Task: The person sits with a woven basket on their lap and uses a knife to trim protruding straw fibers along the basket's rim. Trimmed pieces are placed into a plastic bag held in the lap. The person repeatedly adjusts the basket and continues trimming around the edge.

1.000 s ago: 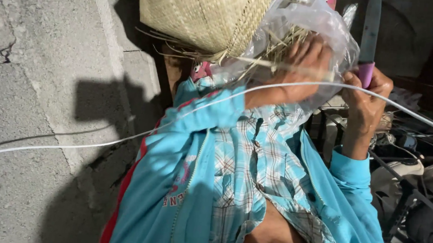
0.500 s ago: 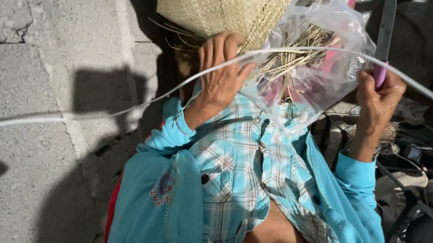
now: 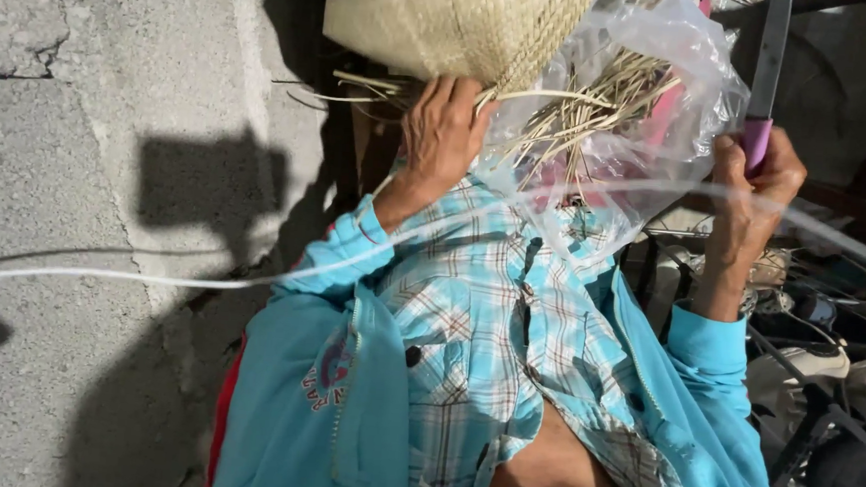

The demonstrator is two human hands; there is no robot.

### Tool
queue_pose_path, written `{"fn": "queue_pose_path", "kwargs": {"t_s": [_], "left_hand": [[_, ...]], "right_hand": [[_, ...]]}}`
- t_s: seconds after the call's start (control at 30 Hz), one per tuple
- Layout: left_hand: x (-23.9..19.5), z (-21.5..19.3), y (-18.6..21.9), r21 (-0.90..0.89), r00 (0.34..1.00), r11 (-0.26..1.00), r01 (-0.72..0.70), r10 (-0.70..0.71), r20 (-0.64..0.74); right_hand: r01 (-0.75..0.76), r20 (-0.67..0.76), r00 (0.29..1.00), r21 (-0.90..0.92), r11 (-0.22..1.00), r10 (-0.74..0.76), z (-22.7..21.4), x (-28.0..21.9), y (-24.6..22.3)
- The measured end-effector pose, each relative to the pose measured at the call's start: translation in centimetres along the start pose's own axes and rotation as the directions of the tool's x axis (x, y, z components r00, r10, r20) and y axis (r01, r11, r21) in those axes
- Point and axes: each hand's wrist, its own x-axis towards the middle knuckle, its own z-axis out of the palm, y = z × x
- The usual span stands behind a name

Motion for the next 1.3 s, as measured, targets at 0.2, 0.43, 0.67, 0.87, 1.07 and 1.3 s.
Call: {"fn": "queue_pose_path", "kwargs": {"t_s": [0.2, 0.43, 0.67, 0.87, 1.07, 1.3], "left_hand": [[4.1, -1.4, -1.6, -0.085, 0.959, 0.995, 0.046, -0.02, 0.282], [7.4, -1.5, -2.0, -0.233, 0.889, 0.97, 0.073, 0.043, 0.457], [8.1, -4.6, -0.4, -0.294, 0.804, 0.956, 0.018, 0.16, 0.572], [8.4, -7.5, 2.1, -0.331, 0.599, 0.944, 0.0, 0.265, 0.756], [7.1, -5.6, 2.8, -0.264, 0.783, 0.959, -0.101, 0.24, 0.574], [6.6, -5.2, 4.2, -0.215, 0.885, 0.97, -0.11, 0.194, 0.423]], "right_hand": [[0.288, -0.055, 0.952, -0.187, 0.939, -0.303, -0.2, 0.6, -1.3], [0.425, -0.088, 0.887, -0.23, 0.876, -0.453, 0.0, 0.3, -3.4], [0.319, 0.096, 0.945, -0.081, 0.944, -0.311, 2.5, -0.8, -6.8], [0.319, 0.285, 0.908, 0.004, 0.948, -0.307, 5.2, -0.7, -3.3], [0.342, 0.352, 0.878, 0.014, 0.939, -0.325, 6.6, -1.0, -6.2], [0.312, 0.323, 0.898, 0.011, 0.95, -0.299, 6.1, -1.4, -5.8]]}}
